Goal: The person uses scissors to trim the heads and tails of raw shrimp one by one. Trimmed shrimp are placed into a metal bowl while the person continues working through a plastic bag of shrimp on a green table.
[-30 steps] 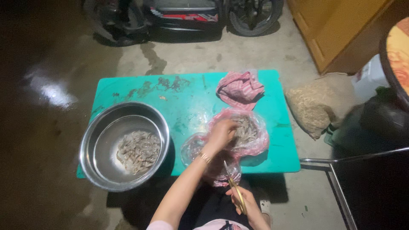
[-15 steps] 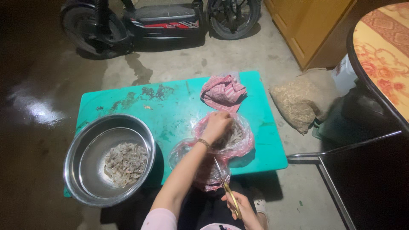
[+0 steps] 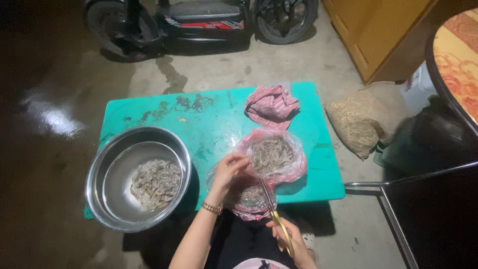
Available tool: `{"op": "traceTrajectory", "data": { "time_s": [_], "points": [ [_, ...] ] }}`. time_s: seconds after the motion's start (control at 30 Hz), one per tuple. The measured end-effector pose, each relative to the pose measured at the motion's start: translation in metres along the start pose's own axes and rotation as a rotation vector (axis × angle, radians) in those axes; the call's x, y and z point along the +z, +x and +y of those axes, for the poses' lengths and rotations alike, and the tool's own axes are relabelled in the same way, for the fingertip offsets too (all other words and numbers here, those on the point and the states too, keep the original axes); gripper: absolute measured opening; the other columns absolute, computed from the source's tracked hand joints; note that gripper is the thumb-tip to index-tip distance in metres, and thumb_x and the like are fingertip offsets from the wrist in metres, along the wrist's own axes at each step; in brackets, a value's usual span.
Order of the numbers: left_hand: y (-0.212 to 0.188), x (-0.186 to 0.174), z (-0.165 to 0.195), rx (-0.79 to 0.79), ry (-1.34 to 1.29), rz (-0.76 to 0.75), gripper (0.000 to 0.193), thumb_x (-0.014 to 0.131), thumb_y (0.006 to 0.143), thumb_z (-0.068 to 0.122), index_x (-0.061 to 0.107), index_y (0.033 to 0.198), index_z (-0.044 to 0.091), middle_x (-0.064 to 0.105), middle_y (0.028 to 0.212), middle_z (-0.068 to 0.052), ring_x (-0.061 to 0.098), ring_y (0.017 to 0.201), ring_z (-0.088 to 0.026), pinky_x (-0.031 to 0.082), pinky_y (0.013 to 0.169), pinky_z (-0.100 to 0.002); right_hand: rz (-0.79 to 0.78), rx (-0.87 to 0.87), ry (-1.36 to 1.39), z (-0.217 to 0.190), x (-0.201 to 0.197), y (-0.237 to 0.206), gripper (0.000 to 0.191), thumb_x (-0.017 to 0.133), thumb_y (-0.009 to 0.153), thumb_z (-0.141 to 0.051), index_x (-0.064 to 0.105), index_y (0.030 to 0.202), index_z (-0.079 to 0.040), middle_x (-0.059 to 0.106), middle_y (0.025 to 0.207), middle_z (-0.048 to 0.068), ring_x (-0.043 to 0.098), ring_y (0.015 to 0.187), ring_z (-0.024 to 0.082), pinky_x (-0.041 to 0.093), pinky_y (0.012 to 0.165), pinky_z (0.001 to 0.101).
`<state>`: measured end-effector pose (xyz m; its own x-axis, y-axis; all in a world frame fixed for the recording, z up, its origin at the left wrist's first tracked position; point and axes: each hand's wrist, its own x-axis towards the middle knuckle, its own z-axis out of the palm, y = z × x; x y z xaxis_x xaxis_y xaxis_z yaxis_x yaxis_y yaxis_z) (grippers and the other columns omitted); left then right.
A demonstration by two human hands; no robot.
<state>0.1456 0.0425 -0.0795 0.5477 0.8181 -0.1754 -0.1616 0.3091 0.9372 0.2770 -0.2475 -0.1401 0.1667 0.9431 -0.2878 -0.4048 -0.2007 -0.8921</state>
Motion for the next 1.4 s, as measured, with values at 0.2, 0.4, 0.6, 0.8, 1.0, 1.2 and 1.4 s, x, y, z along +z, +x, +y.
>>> {"op": "traceTrajectory", "data": {
  "time_s": [0.2, 0.4, 0.6, 0.8, 1.0, 1.2, 1.4],
  "points": [
    [-0.067, -0.016, -0.020, -0.036, -0.088, 0.044, 0.012, 0.078, 0.089, 0.007, 0.073, 0.099, 0.003, 0.071, 0.082, -0.002, 0.063, 0.071, -0.008, 0.050, 0.063, -0.022, -0.048, 0.042, -0.146, -0.004, 0.008, 0.005, 0.039, 0.066, 0.094, -0.028, 0.068, 0.122, -0.001, 0.061, 0.082, 0.000, 0.052, 0.056, 0.005, 0.040, 0.047, 0.0200],
    [-0.099, -0.020, -0.020, -0.089, -0.022, 0.075, 0.014, 0.076, 0.088, 0.007, 0.074, 0.100, 0.002, 0.077, 0.092, -0.005, 0.072, 0.084, -0.011, 0.056, 0.076, -0.023, -0.081, 0.116, -0.179, -0.005, 0.027, 0.012, 0.037, 0.069, 0.092, -0.028, 0.070, 0.119, -0.002, 0.060, 0.079, -0.002, 0.052, 0.055, 0.005, 0.040, 0.047, 0.0205],
    [-0.102, -0.019, -0.014, -0.085, 0.025, 0.072, 0.012, 0.076, 0.088, 0.006, 0.075, 0.099, 0.000, 0.078, 0.093, -0.006, 0.072, 0.087, -0.011, 0.055, 0.079, -0.024, -0.042, 0.149, -0.181, -0.010, 0.039, 0.016, 0.035, 0.066, 0.097, -0.032, 0.076, 0.104, 0.001, 0.054, 0.061, -0.001, 0.047, 0.044, 0.006, 0.039, 0.039, 0.0223],
    [-0.101, -0.019, -0.010, -0.095, 0.047, 0.080, 0.012, 0.076, 0.089, 0.006, 0.076, 0.099, 0.001, 0.077, 0.090, -0.005, 0.071, 0.085, -0.011, 0.054, 0.076, -0.023, 0.064, 0.280, -0.204, -0.022, 0.032, 0.016, 0.038, 0.067, 0.095, -0.033, 0.075, 0.098, 0.005, 0.055, 0.060, 0.000, 0.045, 0.039, 0.009, 0.033, 0.036, 0.0230],
    [-0.112, -0.031, 0.017, 0.065, 0.164, 0.232, 0.015, 0.076, 0.088, 0.010, 0.076, 0.102, 0.004, 0.078, 0.093, -0.003, 0.071, 0.081, -0.009, 0.056, 0.072, -0.021, -0.036, 0.212, -0.021, -0.012, 0.025, 0.021, 0.049, 0.063, 0.095, -0.043, 0.072, 0.108, 0.003, 0.054, 0.070, -0.001, 0.049, 0.051, 0.005, 0.040, 0.041, 0.0211],
    [-0.138, -0.065, 0.080, 0.528, 0.752, 0.697, 0.027, 0.076, 0.091, 0.015, 0.076, 0.117, 0.009, 0.069, 0.125, -0.018, 0.065, 0.117, -0.028, 0.052, 0.102, -0.041, 0.008, 0.223, -0.004, -0.004, 0.017, 0.021, 0.049, 0.062, 0.095, -0.043, 0.071, 0.108, 0.004, 0.056, 0.075, 0.000, 0.050, 0.052, 0.005, 0.041, 0.042, 0.0208],
    [-0.114, -0.032, 0.091, 0.596, 0.941, 0.601, 0.036, 0.075, 0.087, 0.017, 0.071, 0.122, 0.011, 0.050, 0.152, -0.021, 0.045, 0.143, -0.037, 0.039, 0.116, -0.050, 0.038, 0.269, -0.015, -0.002, 0.022, 0.019, 0.045, 0.062, 0.095, -0.040, 0.073, 0.105, 0.003, 0.055, 0.072, 0.001, 0.049, 0.048, 0.007, 0.040, 0.040, 0.0217]
  ]
}}
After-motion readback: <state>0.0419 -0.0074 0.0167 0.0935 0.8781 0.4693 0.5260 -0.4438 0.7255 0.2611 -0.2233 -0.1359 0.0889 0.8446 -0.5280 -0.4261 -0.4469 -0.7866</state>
